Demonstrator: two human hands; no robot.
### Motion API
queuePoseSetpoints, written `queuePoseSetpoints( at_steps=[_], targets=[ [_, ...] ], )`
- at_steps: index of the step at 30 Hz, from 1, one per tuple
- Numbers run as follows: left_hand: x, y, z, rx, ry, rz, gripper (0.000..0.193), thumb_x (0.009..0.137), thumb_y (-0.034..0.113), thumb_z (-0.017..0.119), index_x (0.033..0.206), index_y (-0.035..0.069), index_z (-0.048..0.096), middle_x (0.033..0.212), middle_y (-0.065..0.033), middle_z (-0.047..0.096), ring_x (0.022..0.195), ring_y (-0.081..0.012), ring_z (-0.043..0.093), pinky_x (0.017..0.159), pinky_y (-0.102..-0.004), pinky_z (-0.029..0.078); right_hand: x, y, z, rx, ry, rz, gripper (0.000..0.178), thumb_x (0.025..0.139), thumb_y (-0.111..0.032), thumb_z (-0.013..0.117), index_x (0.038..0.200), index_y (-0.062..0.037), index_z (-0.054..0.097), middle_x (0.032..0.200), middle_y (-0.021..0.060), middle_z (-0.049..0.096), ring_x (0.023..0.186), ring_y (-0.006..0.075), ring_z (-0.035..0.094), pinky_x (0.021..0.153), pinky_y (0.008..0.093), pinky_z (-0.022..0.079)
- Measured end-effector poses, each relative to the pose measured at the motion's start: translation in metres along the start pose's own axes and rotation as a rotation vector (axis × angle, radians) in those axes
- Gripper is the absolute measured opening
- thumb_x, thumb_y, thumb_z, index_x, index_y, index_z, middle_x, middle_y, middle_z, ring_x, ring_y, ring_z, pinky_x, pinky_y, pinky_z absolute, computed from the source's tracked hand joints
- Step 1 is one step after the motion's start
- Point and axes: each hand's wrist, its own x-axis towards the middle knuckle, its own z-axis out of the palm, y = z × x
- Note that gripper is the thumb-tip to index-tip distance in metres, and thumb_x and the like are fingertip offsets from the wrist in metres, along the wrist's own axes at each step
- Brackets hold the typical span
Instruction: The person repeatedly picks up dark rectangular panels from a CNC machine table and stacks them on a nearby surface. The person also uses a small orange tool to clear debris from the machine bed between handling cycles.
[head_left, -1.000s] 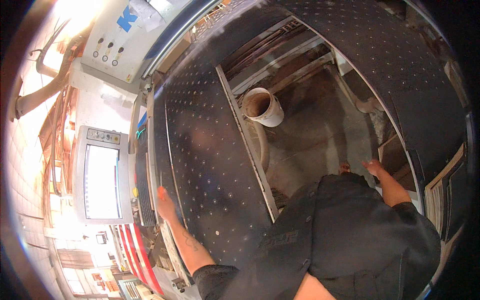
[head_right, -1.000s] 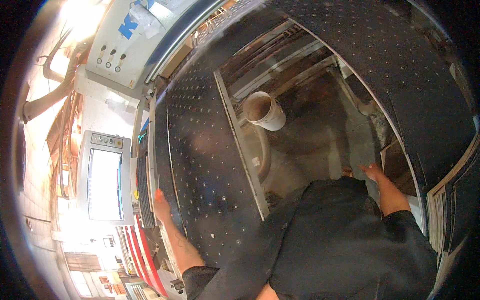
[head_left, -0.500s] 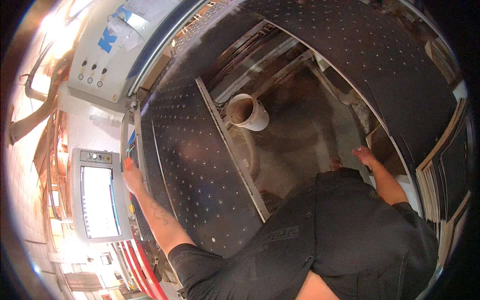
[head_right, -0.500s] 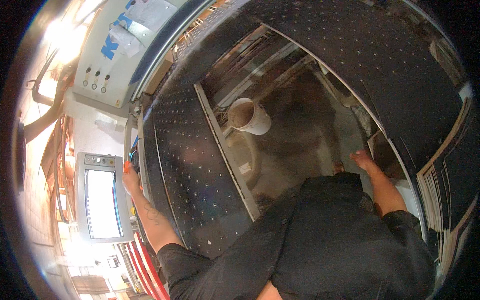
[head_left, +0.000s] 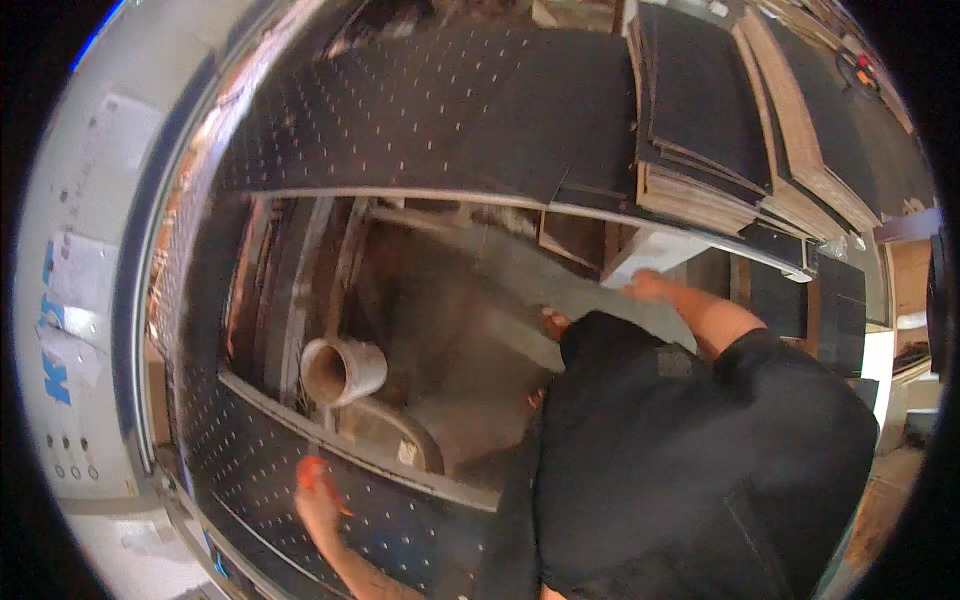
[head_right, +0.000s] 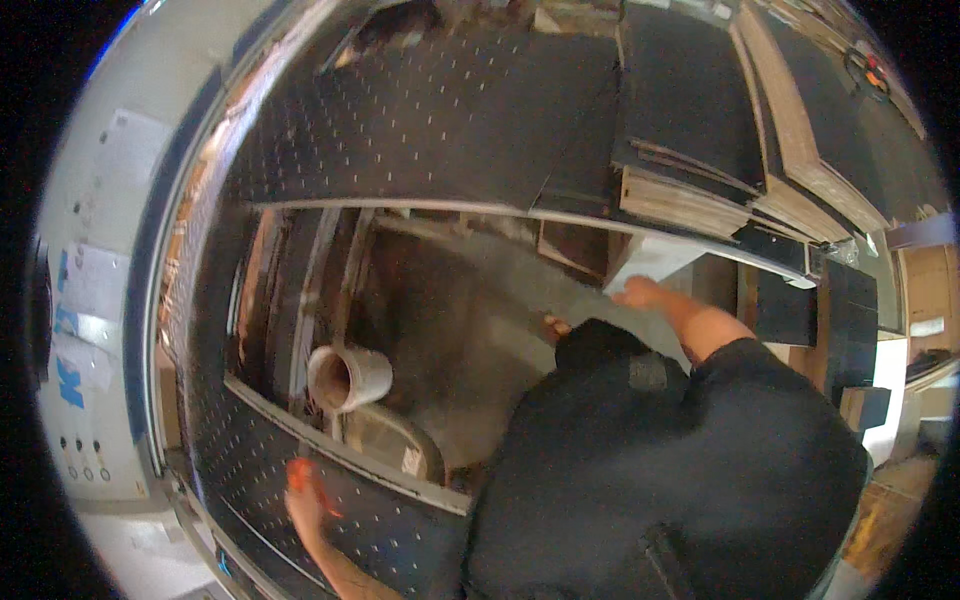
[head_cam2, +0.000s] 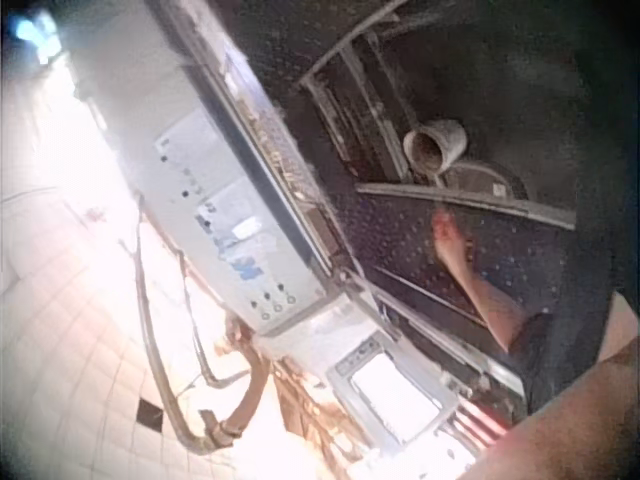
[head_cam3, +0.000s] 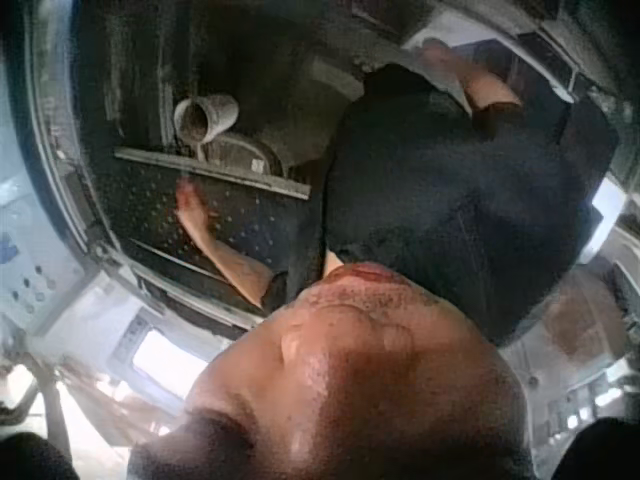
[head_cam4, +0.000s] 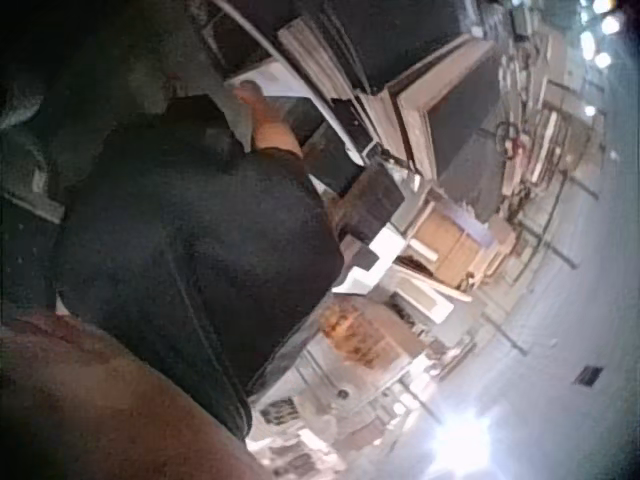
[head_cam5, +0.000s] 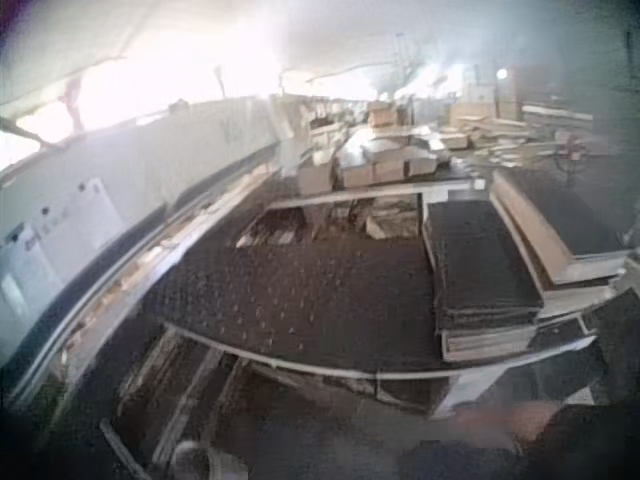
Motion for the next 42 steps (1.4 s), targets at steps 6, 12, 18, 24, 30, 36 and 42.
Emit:
queuePoseSetpoints(
  at_steps=[6,12,18,24,30,36,42],
  targets=[
    [-0.032,0.019,0.137,0.251,-0.495,0.123,0.052,0.099,0.053,0.060,0.114,0.004,0.069,0.073,-0.0121,0.070,0.062,-0.0214,0.071,0.055,-0.0381,0.054,0.012,0.039,0.027,-0.023,-0.052,-0.056,0.082,0.094,-0.074,0.051,0.099,0.0027,0.078,0.108,0.0272,0.070,0.105,0.0433,0.066,0.093,0.0522,0.052],
    [-0.031,-0.006,0.263,0.514,-0.890,0.030,0.048,0.101,0.055,0.053,0.128,0.016,0.064,0.076,-0.0068,0.065,0.058,-0.0192,0.062,0.053,-0.0366,0.049,0.035,0.090,0.018,0.325,0.048,-0.048,0.071,0.086,-0.072,0.067,0.088,-0.0010,0.072,0.087,0.0177,0.072,0.089,0.0303,0.068,0.081,0.0474,0.052],
    [-0.102,0.017,0.327,0.483,-1.059,-0.149,0.039,0.101,0.051,0.054,0.114,0.018,0.070,0.073,-0.0066,0.065,0.051,-0.0222,0.056,0.050,-0.0432,0.048,-0.001,0.191,0.010,0.469,-0.032,-0.060,0.071,0.096,-0.060,0.059,0.133,-0.0006,0.065,0.134,0.0261,0.064,0.125,0.0420,0.060,0.107,0.0467,0.047],
    [-0.127,0.044,0.358,0.444,-1.064,-0.166,0.037,0.101,0.050,0.055,0.115,0.020,0.071,0.077,-0.0055,0.066,0.055,-0.0209,0.057,0.053,-0.0428,0.049,-0.030,0.276,0.017,0.532,0.017,0.235,0.067,0.096,-0.057,0.059,0.131,-0.0011,0.066,0.131,0.0254,0.065,0.123,0.0415,0.061,0.105,0.0470,0.048],
    [-0.119,0.073,0.393,0.433,-1.102,-0.122,0.035,0.101,0.048,0.055,0.116,0.021,0.071,0.081,-0.0044,0.067,0.060,-0.0196,0.058,0.056,-0.0423,0.049,-0.024,0.304,0.012,0.622,0.068,0.268,0.063,0.096,-0.054,0.059,0.129,-0.0015,0.067,0.129,0.0247,0.066,0.121,0.0410,0.062,0.103,0.0473,0.049],
    [-0.109,0.106,0.441,0.362,-1.151,-0.021,0.033,0.101,0.047,0.056,0.117,0.022,0.071,0.086,-0.0032,0.067,0.064,-0.0183,0.058,0.060,-0.0419,0.050,-0.029,0.301,0.013,0.621,0.064,0.263,0.059,0.096,-0.051,0.059,0.128,-0.0020,0.068,0.126,0.0240,0.067,0.120,0.0405,0.063,0.102,0.0477,0.050],
    [-0.095,0.104,0.478,0.221,-1.162,0.099,0.032,0.101,0.046,0.057,0.118,0.024,0.071,0.090,-0.0021,0.068,0.069,-0.0170,0.059,0.063,-0.0414,0.050,-0.048,0.302,0.017,0.549,-0.015,0.286,0.055,0.096,-0.048,0.059,0.126,-0.0025,0.068,0.123,0.0233,0.068,0.118,0.0400,0.064,0.100,0.0480,0.051]
  ],
)
